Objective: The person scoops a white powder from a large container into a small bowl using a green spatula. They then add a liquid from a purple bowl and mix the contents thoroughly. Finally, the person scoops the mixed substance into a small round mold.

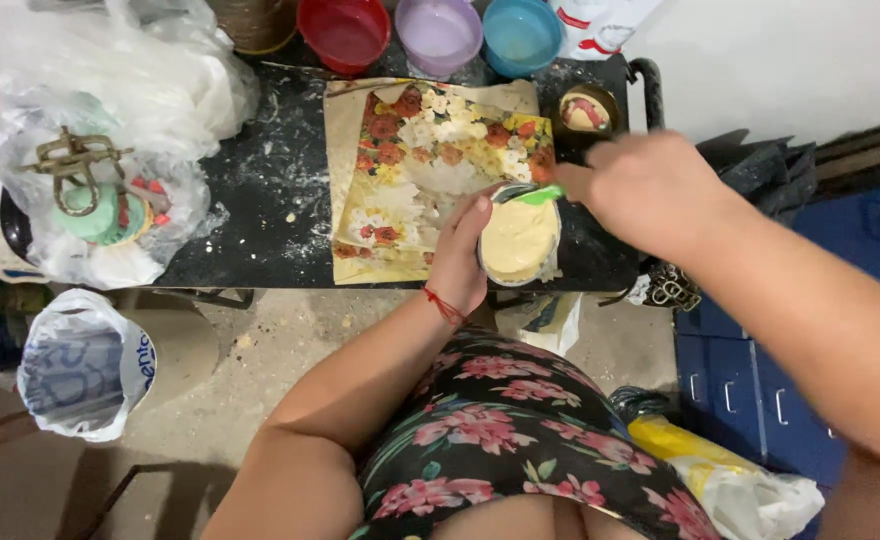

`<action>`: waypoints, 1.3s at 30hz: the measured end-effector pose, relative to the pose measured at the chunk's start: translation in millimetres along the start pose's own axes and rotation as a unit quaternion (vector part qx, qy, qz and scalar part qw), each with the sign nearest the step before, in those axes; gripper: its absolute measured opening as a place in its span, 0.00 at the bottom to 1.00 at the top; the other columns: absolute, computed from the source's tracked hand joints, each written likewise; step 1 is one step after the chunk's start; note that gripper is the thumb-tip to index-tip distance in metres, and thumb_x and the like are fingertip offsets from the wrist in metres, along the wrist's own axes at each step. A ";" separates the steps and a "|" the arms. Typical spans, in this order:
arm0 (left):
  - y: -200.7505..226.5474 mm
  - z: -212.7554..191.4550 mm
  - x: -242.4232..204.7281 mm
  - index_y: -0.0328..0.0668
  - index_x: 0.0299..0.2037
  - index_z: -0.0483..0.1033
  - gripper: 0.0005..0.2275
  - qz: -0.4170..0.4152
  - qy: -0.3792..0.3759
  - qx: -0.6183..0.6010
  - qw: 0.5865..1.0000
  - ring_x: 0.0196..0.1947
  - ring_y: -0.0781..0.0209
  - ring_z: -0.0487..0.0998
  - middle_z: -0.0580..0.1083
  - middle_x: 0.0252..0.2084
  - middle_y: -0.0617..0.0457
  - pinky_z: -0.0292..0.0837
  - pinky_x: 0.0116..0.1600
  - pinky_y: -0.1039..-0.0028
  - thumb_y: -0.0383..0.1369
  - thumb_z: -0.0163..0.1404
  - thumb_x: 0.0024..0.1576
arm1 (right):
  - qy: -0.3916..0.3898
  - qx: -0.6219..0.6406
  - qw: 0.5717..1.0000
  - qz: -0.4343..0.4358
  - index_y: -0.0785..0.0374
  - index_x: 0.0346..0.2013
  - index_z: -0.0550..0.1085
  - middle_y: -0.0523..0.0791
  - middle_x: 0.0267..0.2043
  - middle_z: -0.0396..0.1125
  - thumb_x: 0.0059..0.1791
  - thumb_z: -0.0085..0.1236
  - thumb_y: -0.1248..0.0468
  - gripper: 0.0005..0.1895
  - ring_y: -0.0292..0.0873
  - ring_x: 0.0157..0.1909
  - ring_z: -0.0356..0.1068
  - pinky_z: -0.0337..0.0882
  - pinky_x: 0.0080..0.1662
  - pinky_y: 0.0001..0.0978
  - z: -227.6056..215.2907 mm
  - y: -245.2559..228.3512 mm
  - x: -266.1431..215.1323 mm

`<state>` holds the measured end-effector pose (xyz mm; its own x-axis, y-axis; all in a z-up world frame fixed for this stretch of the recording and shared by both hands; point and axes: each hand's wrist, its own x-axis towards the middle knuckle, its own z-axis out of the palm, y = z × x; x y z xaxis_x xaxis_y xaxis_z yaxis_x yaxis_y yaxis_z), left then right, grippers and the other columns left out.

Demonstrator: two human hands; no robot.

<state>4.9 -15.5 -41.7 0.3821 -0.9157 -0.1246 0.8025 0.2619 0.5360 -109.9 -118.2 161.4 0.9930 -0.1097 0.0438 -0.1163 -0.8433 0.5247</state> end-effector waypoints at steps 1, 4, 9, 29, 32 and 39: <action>6.6 6.2 -0.5 0.31 0.63 0.73 0.25 0.013 0.046 -0.002 0.999 0.49 0.48 0.81 0.77 0.51 0.35 0.83 0.48 0.61 0.43 0.58 0.61 | -0.046 -0.012 0.998 0.050 0.45 0.26 0.80 0.33 0.22 0.69 0.49 0.61 0.56 0.07 0.34 0.27 0.70 0.70 0.32 0.32 -0.6 -3.5 -4.2; 7.7 1.6 9.5 0.34 0.63 0.71 0.23 0.048 0.128 -0.003 0.991 0.53 0.48 0.78 0.74 0.55 0.38 0.80 0.53 0.60 0.41 0.55 0.62 | -0.235 0.100 0.954 0.157 0.40 0.30 0.79 0.39 0.20 0.72 0.54 0.51 0.45 0.14 0.42 0.28 0.76 0.74 0.32 0.37 0.7 -33.0 -5.9; 15.1 7.9 11.2 0.36 0.67 0.69 0.23 0.047 0.128 -0.019 0.991 0.60 0.45 0.75 0.72 0.61 0.36 0.77 0.60 0.57 0.39 0.51 0.63 | -0.315 0.259 0.885 0.225 0.52 0.44 0.82 0.45 0.32 0.78 0.56 0.51 0.48 0.16 0.48 0.39 0.79 0.76 0.41 0.40 -2.9 -43.8 15.6; -2.5 -11.3 26.3 0.35 0.68 0.69 0.24 0.090 0.123 -0.007 0.988 0.59 0.47 0.75 0.74 0.60 0.36 0.76 0.62 0.58 0.41 0.47 0.65 | -0.280 0.302 0.879 0.240 0.61 0.35 0.81 0.46 0.24 0.74 0.56 0.52 0.54 0.16 0.50 0.30 0.77 0.76 0.34 0.43 13.1 -59.7 24.1; -1.2 -2.2 23.4 0.35 0.70 0.65 0.25 0.025 0.105 -0.011 0.994 0.62 0.41 0.73 0.71 0.61 0.32 0.73 0.65 0.54 0.43 0.43 0.67 | -0.282 0.282 0.881 0.253 0.57 0.33 0.81 0.45 0.24 0.73 0.56 0.52 0.52 0.16 0.48 0.30 0.78 0.77 0.35 0.43 27.1 -49.5 27.4; 2.6 -5.2 27.7 0.40 0.66 0.72 0.24 -0.022 0.144 -0.075 0.986 0.57 0.44 0.78 0.75 0.58 0.36 0.78 0.60 0.56 0.45 0.45 0.65 | -0.101 0.089 0.986 0.100 0.49 0.22 0.73 0.36 0.18 0.64 0.46 0.62 0.58 0.09 0.39 0.21 0.68 0.68 0.27 0.33 50.6 -67.8 -1.4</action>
<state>20.0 -38.6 -48.1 0.4425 -0.8080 -0.3890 0.8717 0.2857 0.3980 -104.4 -87.5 82.8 0.9280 -0.3695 -0.0479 -0.3284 -0.8717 0.3637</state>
